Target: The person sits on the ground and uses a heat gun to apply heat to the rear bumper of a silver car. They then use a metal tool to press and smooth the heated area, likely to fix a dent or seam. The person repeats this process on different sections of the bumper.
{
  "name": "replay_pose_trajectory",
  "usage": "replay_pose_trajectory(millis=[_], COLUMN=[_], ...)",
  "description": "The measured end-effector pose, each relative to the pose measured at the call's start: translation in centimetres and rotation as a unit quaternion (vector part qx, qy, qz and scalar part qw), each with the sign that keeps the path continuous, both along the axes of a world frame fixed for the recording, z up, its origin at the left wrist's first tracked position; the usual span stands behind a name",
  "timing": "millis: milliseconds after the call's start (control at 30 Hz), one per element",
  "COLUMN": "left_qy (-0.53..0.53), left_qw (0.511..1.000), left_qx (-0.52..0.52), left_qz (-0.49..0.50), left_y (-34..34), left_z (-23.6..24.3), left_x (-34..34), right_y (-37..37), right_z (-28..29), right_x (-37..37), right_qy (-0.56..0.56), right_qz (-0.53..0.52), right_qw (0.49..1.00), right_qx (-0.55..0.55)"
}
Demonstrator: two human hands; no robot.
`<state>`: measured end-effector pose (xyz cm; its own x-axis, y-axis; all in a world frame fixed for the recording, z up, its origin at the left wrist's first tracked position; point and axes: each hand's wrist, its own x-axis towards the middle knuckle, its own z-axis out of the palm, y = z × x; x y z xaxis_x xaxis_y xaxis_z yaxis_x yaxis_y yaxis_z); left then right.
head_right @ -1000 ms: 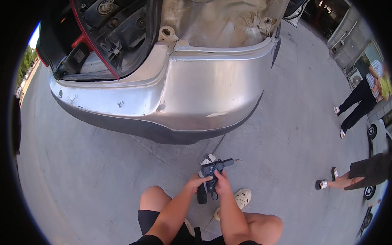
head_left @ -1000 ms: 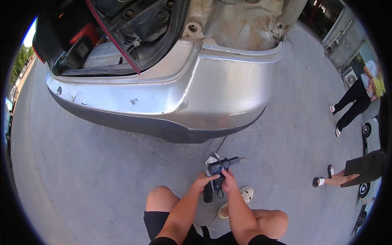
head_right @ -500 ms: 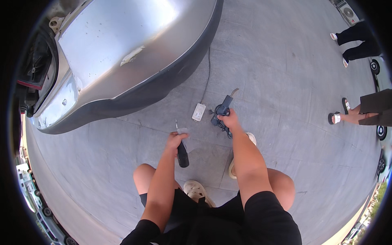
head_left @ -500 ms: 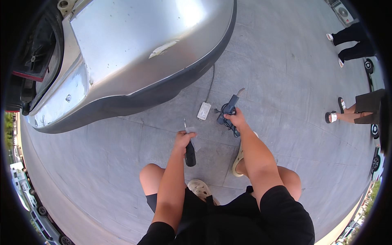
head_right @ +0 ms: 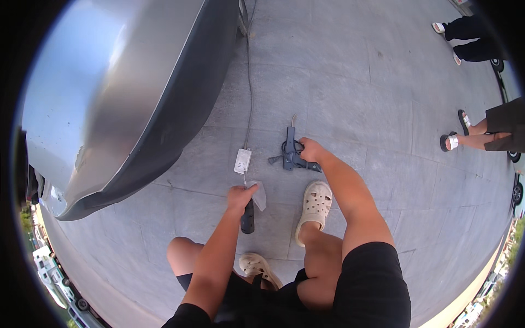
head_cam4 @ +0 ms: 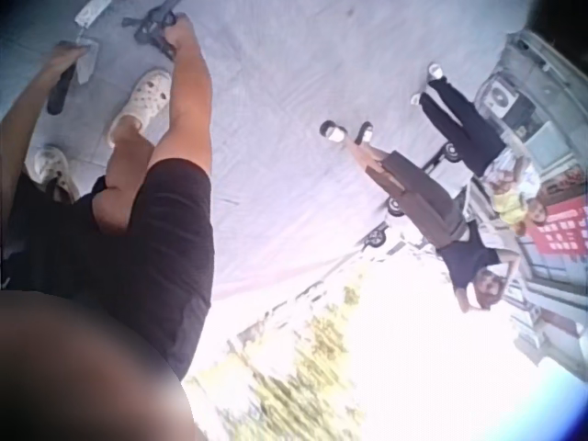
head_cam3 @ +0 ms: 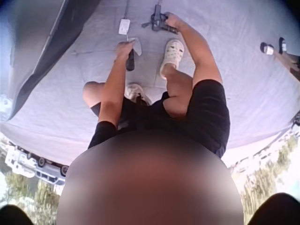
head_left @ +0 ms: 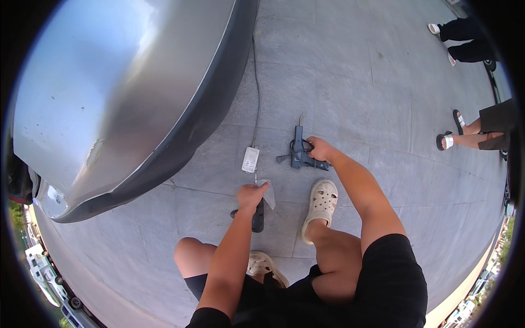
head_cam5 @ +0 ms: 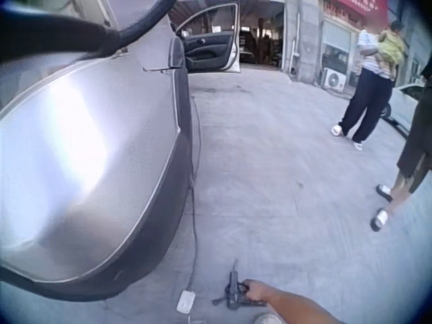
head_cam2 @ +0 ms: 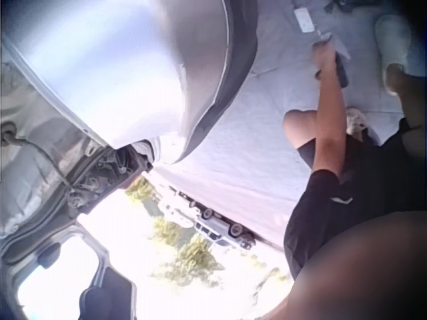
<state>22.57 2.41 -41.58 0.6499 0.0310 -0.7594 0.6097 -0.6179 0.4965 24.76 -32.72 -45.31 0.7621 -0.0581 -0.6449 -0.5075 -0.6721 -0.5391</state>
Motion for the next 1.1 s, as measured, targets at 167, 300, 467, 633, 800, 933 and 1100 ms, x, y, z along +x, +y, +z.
replay_pose_trajectory(millis=[167,300,467,633,800,933,1100], left_qy=[0.032,0.025,-0.046,-0.084,-0.225,-0.299,-0.247], left_qw=[0.998,0.999,0.971,0.959,0.934,0.932,0.965], left_qx=[-0.045,0.013,0.232,0.263,0.276,0.204,0.052], left_qz=[0.008,0.026,0.039,0.065,0.009,-0.025,-0.071], left_y=[-1.4,1.1,3.7,6.4,5.7,3.5,-2.9], left_z=[2.1,0.6,-4.9,-7.8,-7.4,-4.7,-2.3], left_x=[0.9,1.7,1.2,0.9,-0.4,-1.1,-2.0], right_y=[2.1,4.2,3.1,1.4,-0.1,-2.3,-2.3], right_z=[1.7,2.8,2.3,1.5,1.6,-0.6,-0.9], right_x=[-3.8,-6.4,-8.3,-8.7,-7.0,-6.9,-4.6], right_qy=[-0.158,-0.230,-0.267,-0.253,-0.121,-0.060,-0.012], right_qz=[-0.037,-0.072,-0.021,-0.154,-0.161,-0.244,-0.304], right_qw=[0.981,0.958,0.952,0.954,0.979,0.953,0.944], right_qx=[-0.107,-0.153,-0.146,-0.048,0.021,0.170,0.123])
